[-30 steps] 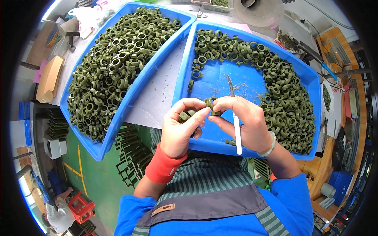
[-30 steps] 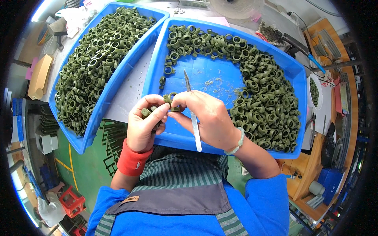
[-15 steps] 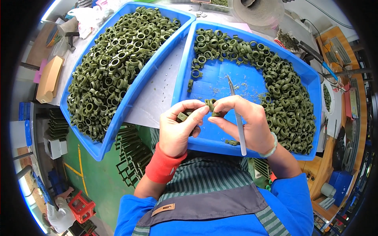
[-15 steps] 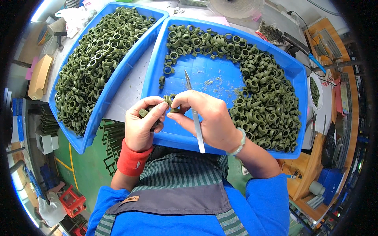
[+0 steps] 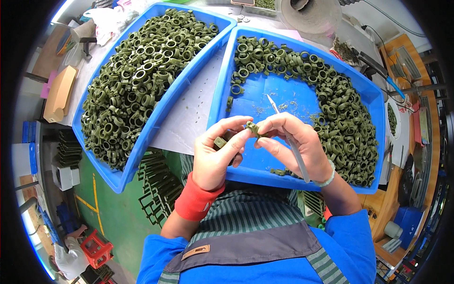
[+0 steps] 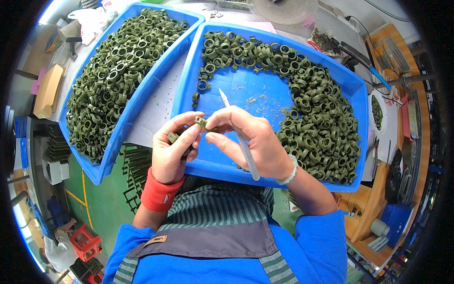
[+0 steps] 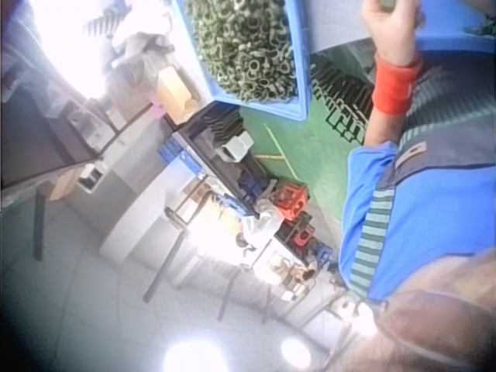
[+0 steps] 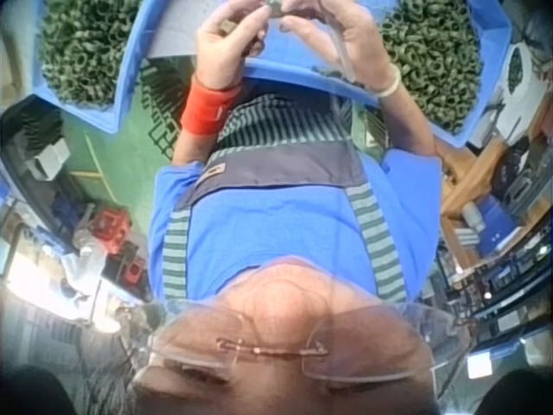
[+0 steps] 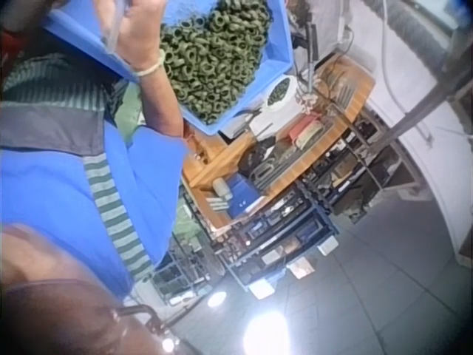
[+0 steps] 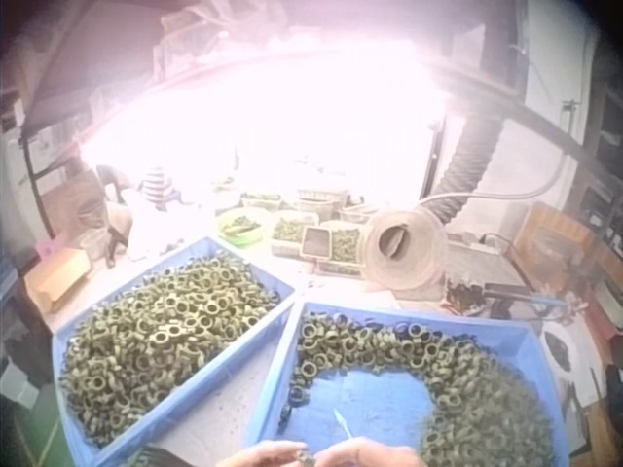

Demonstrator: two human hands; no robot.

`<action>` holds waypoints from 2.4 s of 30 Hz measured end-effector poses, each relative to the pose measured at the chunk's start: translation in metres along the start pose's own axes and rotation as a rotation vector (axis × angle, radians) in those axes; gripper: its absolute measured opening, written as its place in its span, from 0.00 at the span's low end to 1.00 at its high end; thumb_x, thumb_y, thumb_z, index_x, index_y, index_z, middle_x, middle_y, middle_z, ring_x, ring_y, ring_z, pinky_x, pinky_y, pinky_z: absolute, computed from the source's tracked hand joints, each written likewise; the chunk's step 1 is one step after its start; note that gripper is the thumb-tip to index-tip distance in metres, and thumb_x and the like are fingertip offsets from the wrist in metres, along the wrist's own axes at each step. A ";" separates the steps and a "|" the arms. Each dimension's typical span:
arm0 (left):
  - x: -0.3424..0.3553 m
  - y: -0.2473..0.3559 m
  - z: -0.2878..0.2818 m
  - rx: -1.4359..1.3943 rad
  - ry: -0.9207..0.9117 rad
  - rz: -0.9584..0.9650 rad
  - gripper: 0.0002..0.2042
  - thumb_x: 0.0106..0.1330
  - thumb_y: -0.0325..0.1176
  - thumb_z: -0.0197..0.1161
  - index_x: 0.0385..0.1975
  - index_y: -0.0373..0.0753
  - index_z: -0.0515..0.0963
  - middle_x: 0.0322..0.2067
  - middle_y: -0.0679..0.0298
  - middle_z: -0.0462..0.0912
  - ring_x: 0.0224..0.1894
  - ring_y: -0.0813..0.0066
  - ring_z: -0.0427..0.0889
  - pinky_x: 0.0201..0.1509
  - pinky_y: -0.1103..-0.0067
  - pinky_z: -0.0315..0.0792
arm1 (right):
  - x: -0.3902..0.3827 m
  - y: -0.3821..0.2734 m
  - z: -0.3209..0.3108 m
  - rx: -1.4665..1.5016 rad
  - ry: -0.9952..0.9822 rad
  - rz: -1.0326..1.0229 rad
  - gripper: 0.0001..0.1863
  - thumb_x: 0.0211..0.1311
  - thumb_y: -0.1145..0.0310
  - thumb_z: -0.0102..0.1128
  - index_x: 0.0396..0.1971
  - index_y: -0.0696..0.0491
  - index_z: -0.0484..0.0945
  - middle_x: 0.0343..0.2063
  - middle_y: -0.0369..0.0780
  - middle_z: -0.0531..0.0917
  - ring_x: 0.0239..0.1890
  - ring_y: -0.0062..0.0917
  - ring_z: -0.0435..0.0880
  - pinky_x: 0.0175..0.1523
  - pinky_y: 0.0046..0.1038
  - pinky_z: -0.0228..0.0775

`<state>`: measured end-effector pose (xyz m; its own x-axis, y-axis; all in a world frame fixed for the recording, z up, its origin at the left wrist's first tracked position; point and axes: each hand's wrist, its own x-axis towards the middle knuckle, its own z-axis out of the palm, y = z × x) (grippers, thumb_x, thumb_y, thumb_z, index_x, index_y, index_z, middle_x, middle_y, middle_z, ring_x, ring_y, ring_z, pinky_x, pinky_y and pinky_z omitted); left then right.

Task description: The person picks up green circular parts one at a time from a tray, scrapes the inner surface of each part with a tool, and places the cleaned parts into a separate area of the tray.

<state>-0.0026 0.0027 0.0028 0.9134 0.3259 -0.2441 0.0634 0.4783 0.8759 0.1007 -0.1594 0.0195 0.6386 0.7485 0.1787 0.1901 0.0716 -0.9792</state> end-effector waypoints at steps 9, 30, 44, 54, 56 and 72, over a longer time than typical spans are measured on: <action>-0.003 0.001 0.001 0.171 0.015 0.168 0.12 0.65 0.25 0.67 0.48 0.36 0.81 0.29 0.69 0.81 0.21 0.89 0.72 0.22 0.89 0.64 | 0.002 0.006 0.003 -0.147 0.003 -0.095 0.10 0.60 0.82 0.63 0.42 0.60 0.78 0.39 0.43 0.84 0.42 0.27 0.87 0.48 0.26 0.79; 0.000 0.005 -0.005 0.076 -0.031 0.061 0.11 0.69 0.27 0.61 0.49 0.33 0.82 0.28 0.66 0.80 0.23 0.86 0.72 0.20 0.88 0.63 | 0.002 0.004 -0.002 -0.272 -0.026 -0.154 0.11 0.58 0.83 0.65 0.40 0.59 0.78 0.37 0.44 0.85 0.40 0.30 0.88 0.44 0.27 0.80; -0.002 0.007 -0.005 0.229 -0.012 0.164 0.09 0.67 0.24 0.62 0.45 0.32 0.83 0.28 0.66 0.80 0.24 0.87 0.73 0.20 0.89 0.63 | 0.000 0.003 -0.003 0.018 -0.056 0.012 0.09 0.62 0.83 0.61 0.42 0.62 0.77 0.38 0.41 0.84 0.40 0.23 0.86 0.47 0.24 0.78; 0.001 0.011 -0.008 0.036 -0.097 -0.017 0.10 0.71 0.30 0.59 0.45 0.32 0.82 0.26 0.67 0.78 0.22 0.86 0.71 0.19 0.89 0.60 | 0.000 0.004 -0.005 0.108 -0.086 0.043 0.08 0.65 0.83 0.57 0.44 0.62 0.76 0.38 0.41 0.83 0.40 0.22 0.85 0.47 0.23 0.77; 0.002 0.010 -0.010 0.044 -0.106 -0.036 0.10 0.72 0.31 0.59 0.45 0.32 0.82 0.26 0.67 0.78 0.21 0.86 0.71 0.19 0.89 0.60 | 0.001 0.004 -0.005 0.107 -0.081 0.042 0.08 0.66 0.83 0.56 0.44 0.62 0.75 0.38 0.41 0.83 0.40 0.22 0.85 0.47 0.23 0.77; 0.033 0.041 -0.019 0.509 -0.016 0.373 0.04 0.59 0.24 0.68 0.33 0.37 0.81 0.34 0.67 0.83 0.33 0.82 0.80 0.37 0.83 0.73 | 0.000 0.002 0.006 -0.047 0.035 -0.046 0.12 0.65 0.82 0.58 0.45 0.60 0.69 0.48 0.47 0.80 0.40 0.23 0.86 0.48 0.26 0.79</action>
<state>0.0222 0.0487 0.0227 0.9165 0.3819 0.1188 -0.0806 -0.1144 0.9902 0.0970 -0.1552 0.0169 0.6535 0.7218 0.2279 0.2547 0.0739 -0.9642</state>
